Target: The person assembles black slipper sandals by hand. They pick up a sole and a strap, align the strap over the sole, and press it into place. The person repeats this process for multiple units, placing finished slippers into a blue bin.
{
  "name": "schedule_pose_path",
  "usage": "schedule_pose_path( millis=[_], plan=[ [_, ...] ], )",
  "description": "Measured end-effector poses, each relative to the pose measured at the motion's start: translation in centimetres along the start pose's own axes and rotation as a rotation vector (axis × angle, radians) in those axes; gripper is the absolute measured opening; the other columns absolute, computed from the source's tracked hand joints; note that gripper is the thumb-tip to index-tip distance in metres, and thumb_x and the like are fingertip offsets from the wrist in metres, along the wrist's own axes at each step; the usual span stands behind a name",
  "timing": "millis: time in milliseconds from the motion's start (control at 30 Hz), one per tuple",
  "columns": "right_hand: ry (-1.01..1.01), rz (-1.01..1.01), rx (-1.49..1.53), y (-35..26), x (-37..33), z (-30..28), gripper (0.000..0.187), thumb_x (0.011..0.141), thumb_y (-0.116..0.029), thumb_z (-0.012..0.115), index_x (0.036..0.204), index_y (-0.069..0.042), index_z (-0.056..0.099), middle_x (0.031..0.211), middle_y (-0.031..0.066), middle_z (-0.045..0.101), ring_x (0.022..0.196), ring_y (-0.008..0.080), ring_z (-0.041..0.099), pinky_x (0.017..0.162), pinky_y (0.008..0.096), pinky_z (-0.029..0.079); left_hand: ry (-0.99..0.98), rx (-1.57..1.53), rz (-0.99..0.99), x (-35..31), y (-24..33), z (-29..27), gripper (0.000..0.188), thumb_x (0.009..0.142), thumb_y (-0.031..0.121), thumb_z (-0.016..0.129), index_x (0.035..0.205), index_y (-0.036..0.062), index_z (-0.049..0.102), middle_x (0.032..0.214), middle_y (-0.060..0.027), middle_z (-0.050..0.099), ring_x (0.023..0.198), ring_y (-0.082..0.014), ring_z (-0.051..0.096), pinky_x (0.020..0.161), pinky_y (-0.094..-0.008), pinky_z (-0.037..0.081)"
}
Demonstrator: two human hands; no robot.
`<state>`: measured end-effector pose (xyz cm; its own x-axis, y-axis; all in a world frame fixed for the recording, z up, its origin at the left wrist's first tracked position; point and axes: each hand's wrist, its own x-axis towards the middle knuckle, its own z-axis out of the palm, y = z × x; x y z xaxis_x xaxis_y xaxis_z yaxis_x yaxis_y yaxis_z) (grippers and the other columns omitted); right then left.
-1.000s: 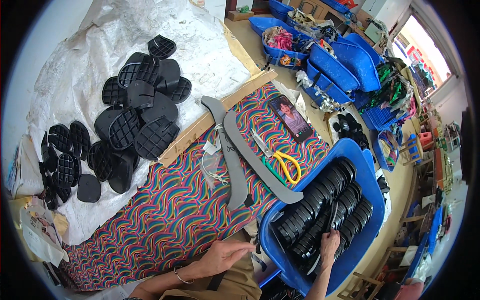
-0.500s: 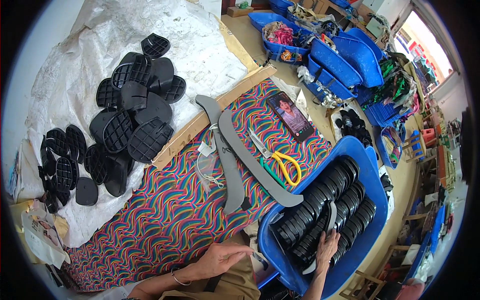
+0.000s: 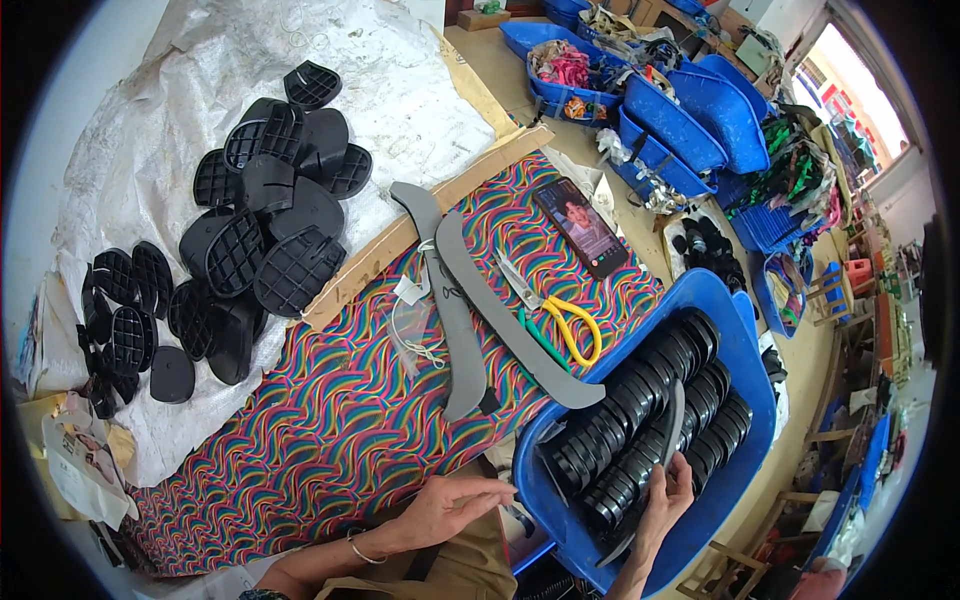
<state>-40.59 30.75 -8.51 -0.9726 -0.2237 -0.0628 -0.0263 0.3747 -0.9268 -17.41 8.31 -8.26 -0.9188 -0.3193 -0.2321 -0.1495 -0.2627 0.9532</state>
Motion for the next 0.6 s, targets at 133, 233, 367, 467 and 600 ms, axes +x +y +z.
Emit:
schedule_pose_path(
  millis=[133,233,367,467,600],
  plan=[
    [-0.119,0.05,0.117,-5.4,-4.0,3.8,0.04,0.08,0.008,0.068,0.118,0.001,0.057,0.09,0.0026,0.063,0.078,0.0074,0.06,0.067,0.0193,0.045,-0.036,-0.191,-0.053,1.4,1.2,1.3,0.033,0.101,0.011,0.054,0.131,-0.0032,0.057,0.114,-0.0134,0.069,0.109,-0.0188,0.064,0.097,-0.0313,0.05],
    [-0.24,-0.024,0.266,-4.3,-5.7,6.3,0.047,0.073,0.012,0.073,0.117,0.002,0.059,0.105,0.0055,0.057,0.093,0.0125,0.061,0.081,0.0232,0.048,-0.028,-0.347,-0.004,3.0,1.9,1.8,0.045,0.103,0.014,0.051,0.145,0.0,0.043,0.128,-0.0143,0.061,0.12,-0.0183,0.057,0.105,-0.0322,0.043],
    [-0.307,-0.215,0.185,-4.2,-7.4,9.8,0.049,0.07,0.01,0.08,0.114,0.001,0.059,0.103,0.0061,0.057,0.093,0.0138,0.062,0.079,0.0249,0.051,0.002,-0.369,0.032,3.7,1.2,1.9,0.043,0.104,0.016,0.051,0.142,-0.0015,0.044,0.134,-0.0089,0.054,0.118,-0.013,0.052,0.103,-0.0302,0.042],
    [-0.321,-0.298,0.162,-4.1,-7.9,11.1,0.048,0.07,0.007,0.082,0.112,0.001,0.059,0.103,0.0072,0.058,0.09,0.0137,0.062,0.075,0.0243,0.051,0.055,-0.293,0.017,3.6,1.0,1.5,0.038,0.104,0.016,0.05,0.137,-0.0029,0.048,0.129,-0.0061,0.056,0.112,-0.0105,0.052,0.099,-0.0289,0.043],
    [-0.358,-0.384,0.087,-5.5,-8.1,11.8,0.044,0.071,0.008,0.08,0.11,0.003,0.059,0.103,0.0081,0.058,0.089,0.0149,0.062,0.075,0.0257,0.051,0.043,-0.341,0.076,3.6,1.2,0.8,0.04,0.105,0.017,0.049,0.139,-0.003,0.046,0.128,-0.0076,0.057,0.115,-0.0121,0.052,0.101,-0.0298,0.042]
  ],
)
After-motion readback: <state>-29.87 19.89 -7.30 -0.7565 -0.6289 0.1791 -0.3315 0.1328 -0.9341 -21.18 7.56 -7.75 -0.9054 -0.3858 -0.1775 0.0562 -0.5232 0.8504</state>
